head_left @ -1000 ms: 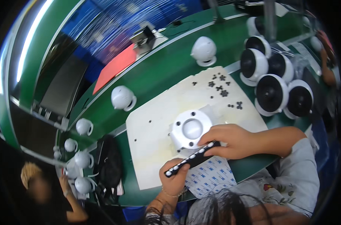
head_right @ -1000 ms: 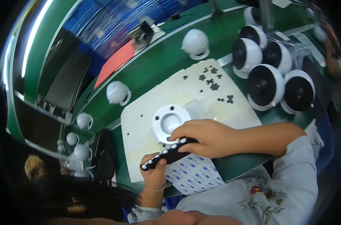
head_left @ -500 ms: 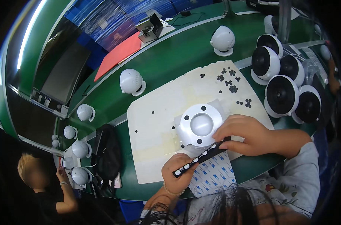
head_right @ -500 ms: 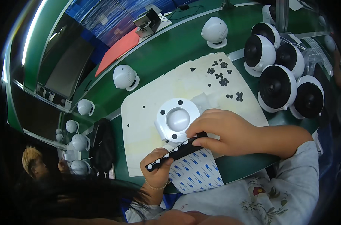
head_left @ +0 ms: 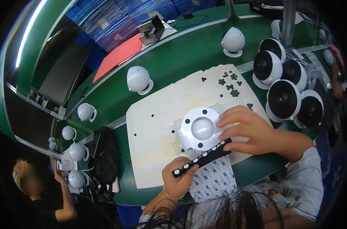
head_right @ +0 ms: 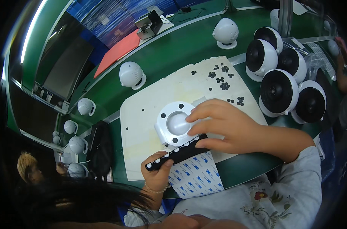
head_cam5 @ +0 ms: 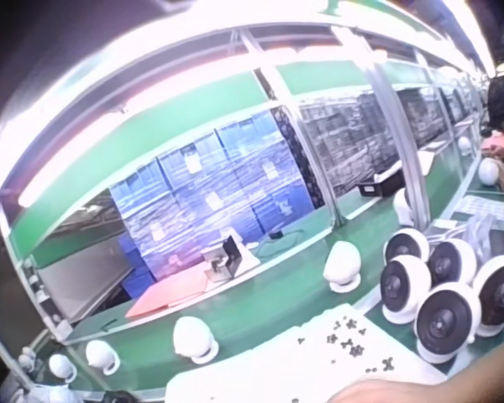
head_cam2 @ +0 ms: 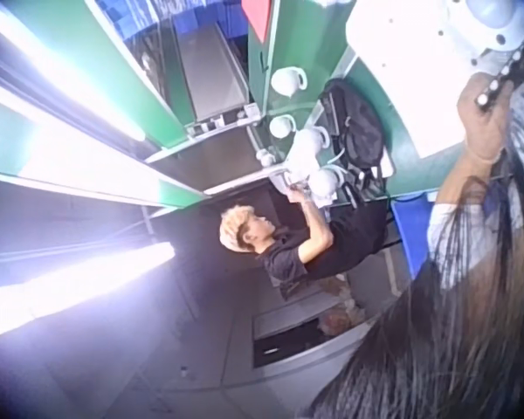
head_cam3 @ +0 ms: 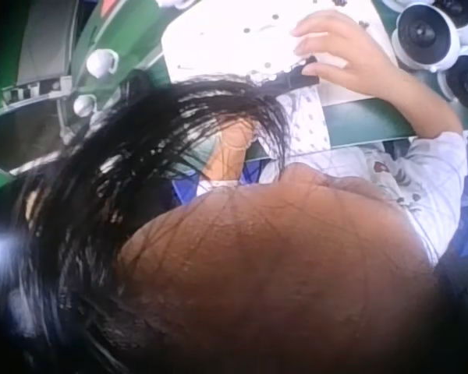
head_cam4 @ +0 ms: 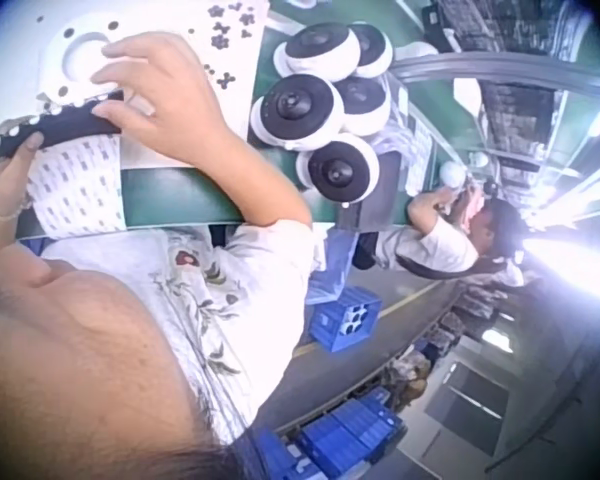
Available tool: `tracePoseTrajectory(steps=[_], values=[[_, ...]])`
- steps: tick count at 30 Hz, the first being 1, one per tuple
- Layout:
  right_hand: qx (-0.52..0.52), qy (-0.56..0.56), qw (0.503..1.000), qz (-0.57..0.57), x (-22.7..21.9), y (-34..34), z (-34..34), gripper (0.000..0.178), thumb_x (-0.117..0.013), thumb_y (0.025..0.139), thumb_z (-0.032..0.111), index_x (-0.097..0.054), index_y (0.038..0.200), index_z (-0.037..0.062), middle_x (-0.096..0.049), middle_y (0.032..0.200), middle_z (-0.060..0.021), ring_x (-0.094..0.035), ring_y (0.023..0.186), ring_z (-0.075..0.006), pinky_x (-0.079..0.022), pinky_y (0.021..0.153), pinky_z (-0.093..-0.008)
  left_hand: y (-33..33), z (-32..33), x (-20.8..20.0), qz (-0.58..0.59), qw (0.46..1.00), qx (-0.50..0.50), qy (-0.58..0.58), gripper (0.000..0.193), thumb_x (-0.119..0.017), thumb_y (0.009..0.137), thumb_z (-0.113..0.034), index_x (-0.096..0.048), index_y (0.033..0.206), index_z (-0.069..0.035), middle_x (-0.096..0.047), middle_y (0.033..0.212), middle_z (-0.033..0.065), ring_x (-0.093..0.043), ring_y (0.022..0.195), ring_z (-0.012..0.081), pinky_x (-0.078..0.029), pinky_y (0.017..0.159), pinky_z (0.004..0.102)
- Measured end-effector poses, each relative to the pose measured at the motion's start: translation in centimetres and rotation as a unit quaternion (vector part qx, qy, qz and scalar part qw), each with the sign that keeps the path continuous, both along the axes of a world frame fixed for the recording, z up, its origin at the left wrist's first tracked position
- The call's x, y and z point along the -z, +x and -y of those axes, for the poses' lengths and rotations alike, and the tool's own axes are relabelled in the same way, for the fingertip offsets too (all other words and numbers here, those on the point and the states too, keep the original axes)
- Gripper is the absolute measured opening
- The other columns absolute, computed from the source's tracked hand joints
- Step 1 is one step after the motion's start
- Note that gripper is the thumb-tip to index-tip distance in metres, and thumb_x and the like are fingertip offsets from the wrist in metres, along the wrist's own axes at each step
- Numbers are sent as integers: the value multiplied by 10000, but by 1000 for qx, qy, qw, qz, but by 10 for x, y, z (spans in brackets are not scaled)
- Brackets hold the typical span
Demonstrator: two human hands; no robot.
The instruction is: The person assembles white dome security cameras at a factory workstation. They pick up camera bodies, attach black circular components to the lens area, and place the finished units into a blue bin. The process is repeated for multiple units throughout the clip.
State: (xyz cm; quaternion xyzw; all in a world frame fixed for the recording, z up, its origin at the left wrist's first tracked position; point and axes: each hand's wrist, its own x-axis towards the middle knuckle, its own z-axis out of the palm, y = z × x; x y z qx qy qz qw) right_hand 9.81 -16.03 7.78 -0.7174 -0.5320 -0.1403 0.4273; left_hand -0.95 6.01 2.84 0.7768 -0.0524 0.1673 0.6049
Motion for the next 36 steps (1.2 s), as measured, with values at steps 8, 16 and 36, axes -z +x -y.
tracePoseTrajectory(steps=[8, 16, 36], values=[[11, 10, 981, 193, 12, 1, -4, 215, -701, 666, 156, -618, 855, 97, -582, 989, -22, -543, 946, -212, -417, 728, -315, 1, -2, 7, 45, 999, 10, 7, 133, -663, 694, 37, -577, 792, 61, -598, 757, 134, -563, 691, 180, -440, 648, 270], [6, -1, 989, 149, 15, 0, -8, 204, -662, 708, 188, -585, 854, 68, -540, 820, -44, -522, 802, -208, -401, 687, -324, -5, 0, 2, -96, 992, 7, -82, 240, -655, 771, -137, -590, 876, 69, -597, 728, 53, -521, 668, 95, -433, 624, 229], [-32, 6, 999, -40, 0, 0, 2, 123, -601, 790, 210, -584, 820, 91, -554, 803, -39, -505, 797, -234, -376, 736, -332, 1, 0, 4, 10, 999, 44, -15, 160, -674, 719, -48, -571, 771, 64, -581, 761, 142, -558, 703, 208, -435, 661, 289]])
